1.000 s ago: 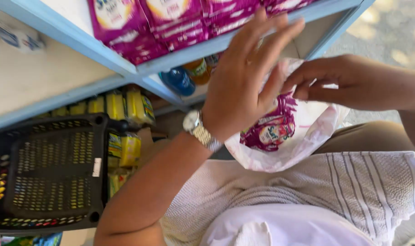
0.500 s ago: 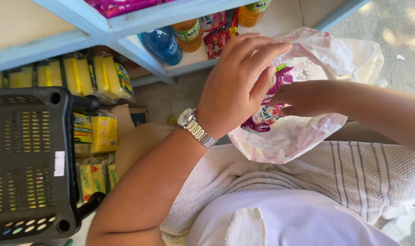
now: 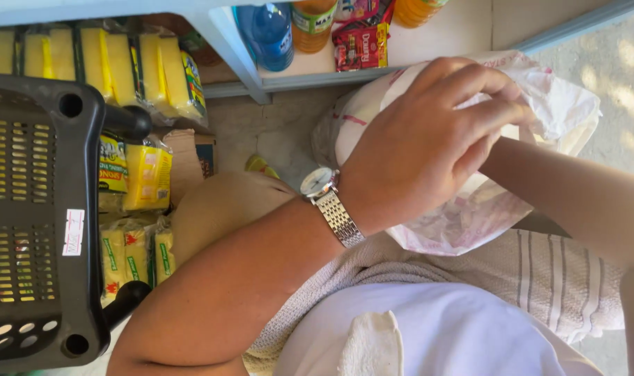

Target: The person takes packets of laundry detergent from a white plastic bag resting on their lap and places them onto a light blue shelf. They handle both purple and green packets, arranging them in neat rows among existing stock.

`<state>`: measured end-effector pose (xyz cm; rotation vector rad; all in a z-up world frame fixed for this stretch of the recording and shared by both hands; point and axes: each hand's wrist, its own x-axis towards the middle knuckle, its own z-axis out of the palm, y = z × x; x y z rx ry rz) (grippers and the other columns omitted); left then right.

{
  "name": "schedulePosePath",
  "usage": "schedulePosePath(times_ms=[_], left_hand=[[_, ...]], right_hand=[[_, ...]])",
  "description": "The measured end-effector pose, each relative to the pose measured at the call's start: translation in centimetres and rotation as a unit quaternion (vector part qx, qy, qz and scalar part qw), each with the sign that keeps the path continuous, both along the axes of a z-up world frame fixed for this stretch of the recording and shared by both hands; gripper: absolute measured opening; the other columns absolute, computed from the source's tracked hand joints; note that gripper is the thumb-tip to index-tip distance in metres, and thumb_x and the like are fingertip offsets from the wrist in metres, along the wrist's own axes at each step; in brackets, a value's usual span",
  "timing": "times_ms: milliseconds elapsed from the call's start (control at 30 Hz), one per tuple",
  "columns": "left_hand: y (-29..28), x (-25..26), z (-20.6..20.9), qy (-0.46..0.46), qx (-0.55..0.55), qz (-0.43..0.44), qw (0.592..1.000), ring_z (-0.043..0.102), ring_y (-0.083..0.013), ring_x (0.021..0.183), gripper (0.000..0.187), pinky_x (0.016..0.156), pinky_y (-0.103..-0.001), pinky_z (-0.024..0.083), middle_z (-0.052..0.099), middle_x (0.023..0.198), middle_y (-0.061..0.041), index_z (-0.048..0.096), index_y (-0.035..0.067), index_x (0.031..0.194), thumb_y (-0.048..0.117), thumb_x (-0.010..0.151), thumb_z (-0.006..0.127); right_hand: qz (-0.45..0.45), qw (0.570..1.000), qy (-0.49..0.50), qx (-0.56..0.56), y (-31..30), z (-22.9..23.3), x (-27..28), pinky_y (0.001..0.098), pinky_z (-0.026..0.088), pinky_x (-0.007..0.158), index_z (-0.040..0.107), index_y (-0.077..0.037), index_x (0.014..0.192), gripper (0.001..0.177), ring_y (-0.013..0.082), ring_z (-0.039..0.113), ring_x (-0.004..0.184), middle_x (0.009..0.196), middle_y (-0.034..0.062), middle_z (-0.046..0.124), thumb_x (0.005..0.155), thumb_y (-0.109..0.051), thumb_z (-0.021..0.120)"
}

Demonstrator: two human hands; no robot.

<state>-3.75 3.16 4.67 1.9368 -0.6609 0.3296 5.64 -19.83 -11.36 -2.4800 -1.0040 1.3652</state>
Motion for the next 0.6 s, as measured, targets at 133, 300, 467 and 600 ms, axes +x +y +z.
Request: schedulePosePath(times_ms=[133, 300, 467, 600], left_hand=[[0.4, 0.0, -0.4, -0.002, 0.006, 0.024, 1.000, 0.057, -0.0226, 0.127, 0.028, 0.105, -0.035, 0.051, 0.063, 0.124, 0.003, 0.071, 0.017, 0.119, 0.006, 0.093, 0.073], [0.3, 0.1, -0.2, 0.001, 0.011, 0.025, 1.000, 0.056, -0.0237, 0.126, 0.029, 0.108, -0.039, 0.051, 0.064, 0.123, 0.001, 0.073, 0.018, 0.117, 0.005, 0.090, 0.072], [-0.1, 0.1, -0.6, -0.002, 0.007, 0.025, 1.000, 0.056, -0.0234, 0.126, 0.029, 0.108, -0.039, 0.051, 0.064, 0.124, 0.002, 0.073, 0.018, 0.117, 0.006, 0.091, 0.072], [-0.2, 0.1, -0.9, -0.002, 0.007, 0.027, 1.000, 0.056, -0.0226, 0.127, 0.026, 0.104, -0.035, 0.052, 0.064, 0.124, 0.002, 0.073, 0.018, 0.117, 0.007, 0.094, 0.072]], right_hand=[[-0.020, 1.000, 0.003, -0.006, -0.1, -0.4, -0.4, 0.0471, 0.052, 0.094, 0.058, -0.013, 0.132, 0.049, 0.0303, 0.066, 0.111, 0.117, 0.0133, 0.070, 0.086, -0.023, 0.070], [-0.048, 0.999, 0.002, -0.010, -1.0, -1.7, -1.0, 0.0472, 0.053, 0.092, 0.059, -0.012, 0.130, 0.047, 0.0303, 0.067, 0.108, 0.115, 0.0135, 0.071, 0.086, -0.022, 0.070], [-0.078, 0.997, 0.000, -0.015, -4.9, -7.9, -5.3, 0.0473, 0.054, 0.090, 0.061, -0.012, 0.128, 0.044, 0.0302, 0.068, 0.106, 0.113, 0.0136, 0.072, 0.086, -0.021, 0.069], [-0.100, 0.995, -0.004, -0.013, -5.2, -8.6, -6.9, 0.0474, 0.055, 0.089, 0.062, -0.012, 0.127, 0.043, 0.0302, 0.069, 0.104, 0.111, 0.0137, 0.072, 0.086, -0.021, 0.069]])
